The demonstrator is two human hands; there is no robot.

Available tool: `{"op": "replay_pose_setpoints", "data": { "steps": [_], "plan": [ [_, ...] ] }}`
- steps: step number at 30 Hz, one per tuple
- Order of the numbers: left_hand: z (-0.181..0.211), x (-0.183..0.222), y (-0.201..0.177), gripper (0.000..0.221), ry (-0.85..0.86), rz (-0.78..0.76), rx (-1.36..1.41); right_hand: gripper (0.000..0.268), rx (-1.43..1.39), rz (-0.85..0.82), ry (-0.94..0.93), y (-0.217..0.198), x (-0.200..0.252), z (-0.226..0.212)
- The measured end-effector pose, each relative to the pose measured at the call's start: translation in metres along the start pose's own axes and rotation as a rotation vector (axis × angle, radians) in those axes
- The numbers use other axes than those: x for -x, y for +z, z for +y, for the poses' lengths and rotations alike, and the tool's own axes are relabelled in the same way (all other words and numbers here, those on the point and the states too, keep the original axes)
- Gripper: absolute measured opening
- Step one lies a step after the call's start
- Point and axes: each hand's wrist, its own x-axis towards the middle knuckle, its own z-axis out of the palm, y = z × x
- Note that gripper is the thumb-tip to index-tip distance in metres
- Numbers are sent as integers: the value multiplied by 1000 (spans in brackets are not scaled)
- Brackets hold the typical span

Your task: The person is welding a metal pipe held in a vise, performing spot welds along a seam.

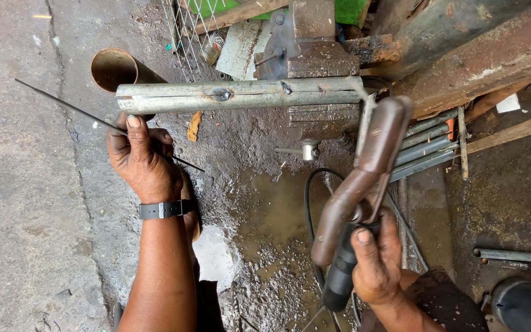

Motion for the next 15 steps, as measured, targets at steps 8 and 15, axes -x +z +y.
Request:
{"op": "replay_pose_setpoints", "data": {
  "steps": [8, 15],
  "plan": [
    [1, 0, 0, 21, -8, 9, 0, 59, 347, 151, -103, -22, -31, -18],
    [-3, -2, -2, 15, -23, 10, 48, 49, -7, 1, 32, -6, -2, -3]
  ]
}}
